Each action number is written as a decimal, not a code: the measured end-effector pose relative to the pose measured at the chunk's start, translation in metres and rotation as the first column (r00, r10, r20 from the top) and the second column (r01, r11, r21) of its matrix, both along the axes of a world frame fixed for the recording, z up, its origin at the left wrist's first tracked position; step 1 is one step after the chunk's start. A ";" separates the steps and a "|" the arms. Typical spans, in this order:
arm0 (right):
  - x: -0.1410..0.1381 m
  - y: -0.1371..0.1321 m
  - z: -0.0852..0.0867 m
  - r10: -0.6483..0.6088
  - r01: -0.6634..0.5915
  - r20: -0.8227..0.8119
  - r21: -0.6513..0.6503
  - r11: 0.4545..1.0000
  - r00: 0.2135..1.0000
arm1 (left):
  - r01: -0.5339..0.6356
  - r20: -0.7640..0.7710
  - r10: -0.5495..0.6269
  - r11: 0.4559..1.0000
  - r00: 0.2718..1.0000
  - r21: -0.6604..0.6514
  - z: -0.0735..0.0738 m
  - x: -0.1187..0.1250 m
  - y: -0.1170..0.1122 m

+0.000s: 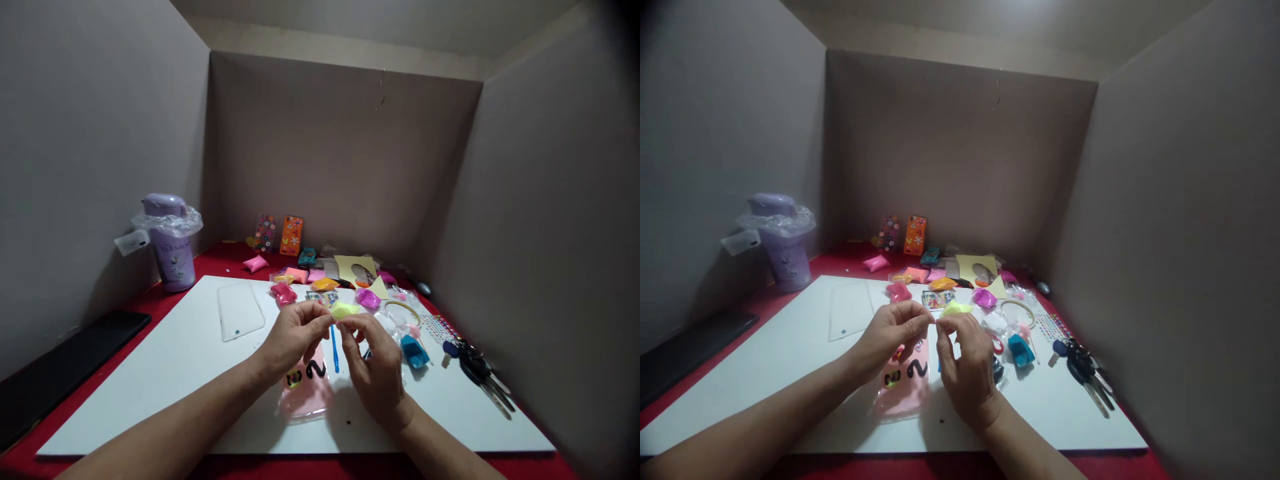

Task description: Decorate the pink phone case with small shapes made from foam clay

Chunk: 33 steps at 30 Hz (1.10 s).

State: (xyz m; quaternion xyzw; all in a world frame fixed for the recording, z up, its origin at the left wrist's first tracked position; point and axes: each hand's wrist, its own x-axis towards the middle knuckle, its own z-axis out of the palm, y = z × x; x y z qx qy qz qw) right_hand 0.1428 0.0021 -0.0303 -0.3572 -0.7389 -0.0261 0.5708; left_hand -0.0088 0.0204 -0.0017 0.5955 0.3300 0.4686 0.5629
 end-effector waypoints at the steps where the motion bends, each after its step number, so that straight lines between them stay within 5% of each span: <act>1: 0.000 0.000 0.000 0.004 -0.004 0.003 0.002 1.000 1.000 | -0.007 -0.012 0.006 1.000 1.000 -0.003 0.000 0.000 0.000; 22: 0.001 -0.002 0.001 0.066 -0.065 0.025 -0.028 0.998 0.998 | 0.032 0.024 -0.029 0.992 0.999 -0.126 0.004 0.002 -0.003; 33: 0.002 0.001 -0.001 0.042 -0.042 0.029 -0.015 0.999 0.999 | 0.097 0.010 -0.097 0.992 0.995 -0.074 -0.002 0.000 0.001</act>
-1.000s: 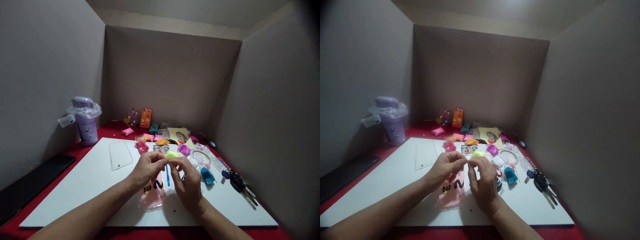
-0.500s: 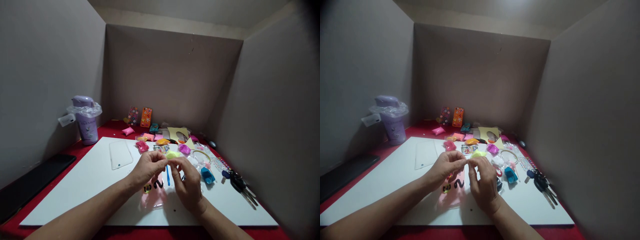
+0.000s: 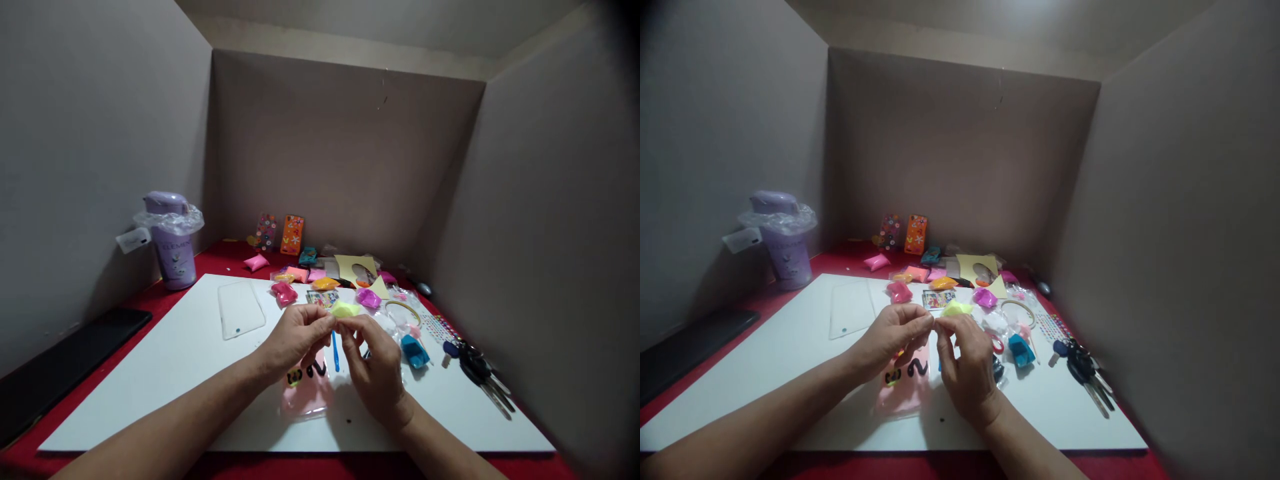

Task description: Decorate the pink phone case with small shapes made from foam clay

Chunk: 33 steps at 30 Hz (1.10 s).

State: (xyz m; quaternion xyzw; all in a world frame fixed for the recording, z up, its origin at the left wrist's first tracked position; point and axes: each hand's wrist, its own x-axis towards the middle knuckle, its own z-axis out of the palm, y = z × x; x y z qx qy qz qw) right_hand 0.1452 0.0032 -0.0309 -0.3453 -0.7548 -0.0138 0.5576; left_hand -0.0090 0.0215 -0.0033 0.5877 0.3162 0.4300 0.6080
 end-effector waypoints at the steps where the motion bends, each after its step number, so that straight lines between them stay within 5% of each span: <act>1: 0.000 0.000 0.000 -0.011 0.011 -0.002 0.004 1.000 1.000 | 0.005 0.001 -0.005 1.000 1.000 0.007 -0.001 0.000 0.001; 12: 0.001 0.003 0.000 -0.093 0.077 0.112 0.135 0.988 0.989 | 0.005 0.038 -0.003 0.999 0.999 -0.053 -0.001 -0.001 -0.001; 20: 0.001 0.001 0.000 0.043 -0.045 0.036 0.038 0.998 0.998 | -0.001 0.096 0.018 0.983 0.995 -0.182 -0.001 -0.001 0.000; 33: -0.001 -0.001 -0.001 0.014 -0.022 -0.088 -0.093 0.995 0.996 | -0.003 0.102 0.020 0.986 0.995 -0.168 -0.001 0.000 0.001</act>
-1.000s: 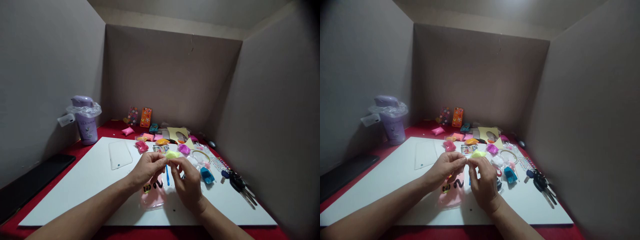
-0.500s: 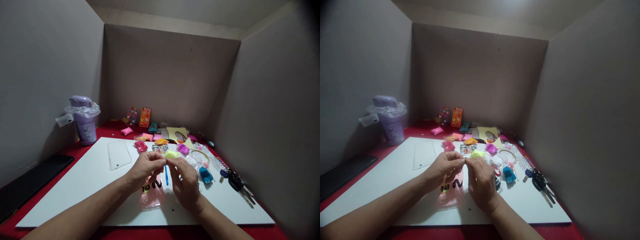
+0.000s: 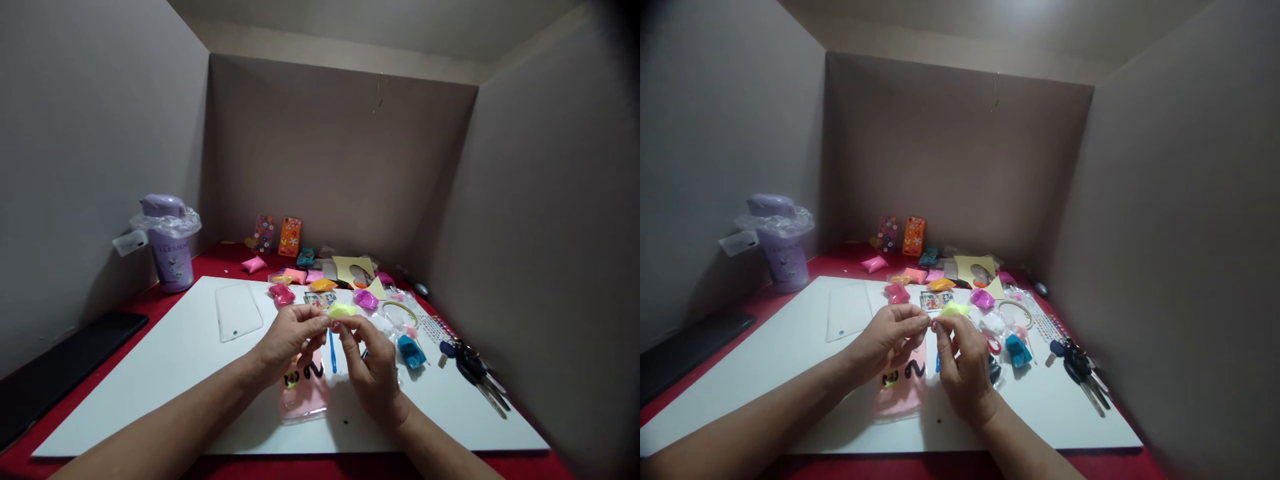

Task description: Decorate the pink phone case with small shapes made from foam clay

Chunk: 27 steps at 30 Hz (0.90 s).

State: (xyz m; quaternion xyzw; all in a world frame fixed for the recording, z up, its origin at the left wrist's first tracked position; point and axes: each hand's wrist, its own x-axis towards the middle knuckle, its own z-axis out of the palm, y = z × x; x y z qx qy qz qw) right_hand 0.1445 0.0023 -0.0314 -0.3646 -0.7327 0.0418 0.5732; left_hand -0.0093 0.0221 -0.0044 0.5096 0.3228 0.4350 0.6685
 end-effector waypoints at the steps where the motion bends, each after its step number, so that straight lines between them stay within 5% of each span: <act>1: 0.000 0.000 0.000 -0.003 0.003 -0.008 -0.007 1.000 1.000 | 0.003 0.000 -0.003 1.000 1.000 0.003 0.000 0.000 0.000; 9: 0.000 -0.001 -0.002 -0.012 0.012 -0.008 -0.018 1.000 1.000 | 0.035 -0.015 -0.034 0.996 0.999 0.081 -0.003 -0.001 0.000; 27: 0.001 -0.001 -0.002 0.019 -0.019 -0.003 -0.029 0.999 1.000 | 0.053 0.041 -0.054 0.998 0.998 0.039 -0.002 -0.001 -0.001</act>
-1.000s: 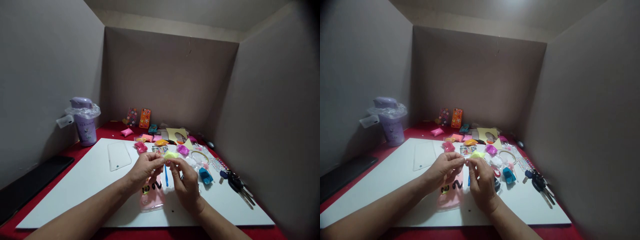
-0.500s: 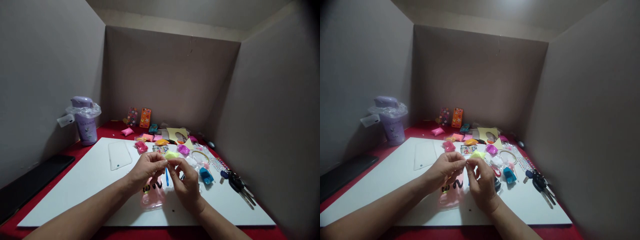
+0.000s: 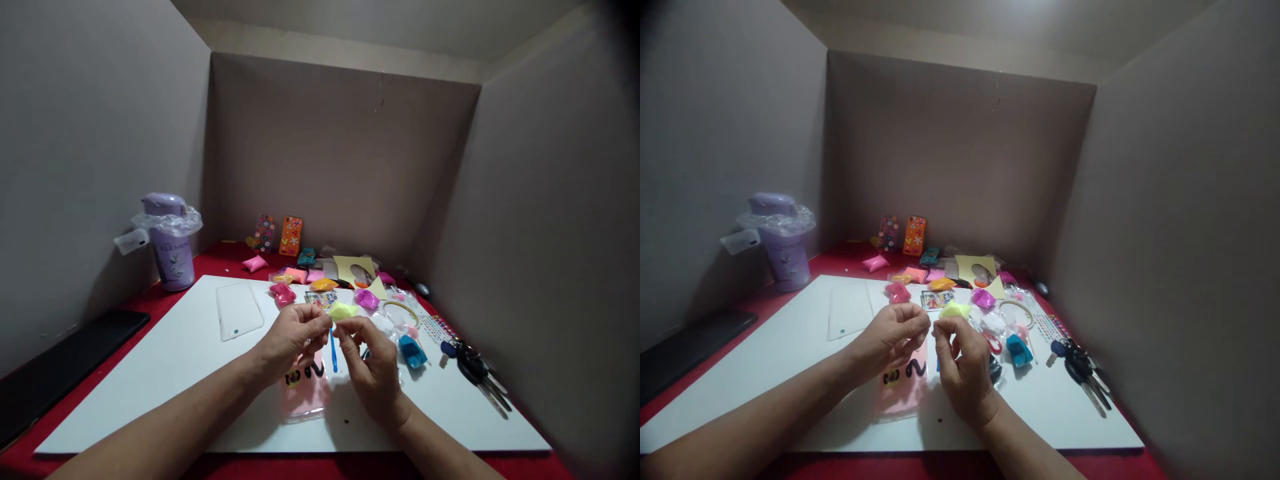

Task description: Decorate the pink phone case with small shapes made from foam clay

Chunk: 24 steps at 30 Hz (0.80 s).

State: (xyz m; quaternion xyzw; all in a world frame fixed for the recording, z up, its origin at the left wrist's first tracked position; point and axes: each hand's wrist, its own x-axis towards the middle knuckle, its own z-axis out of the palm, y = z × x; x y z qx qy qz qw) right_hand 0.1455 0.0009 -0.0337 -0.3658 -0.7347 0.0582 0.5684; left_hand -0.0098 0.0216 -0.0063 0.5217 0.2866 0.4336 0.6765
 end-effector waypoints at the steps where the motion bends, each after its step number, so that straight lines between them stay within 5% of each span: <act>1: 0.000 0.000 0.000 0.000 0.000 0.001 0.000 1.000 1.000 | 0.003 0.005 -0.003 1.000 1.000 0.000 0.000 0.000 0.000; 24: 0.000 0.000 0.000 -0.017 0.019 0.050 -0.049 0.999 0.999 | 0.044 -0.022 -0.044 0.999 0.999 0.012 -0.003 0.000 0.001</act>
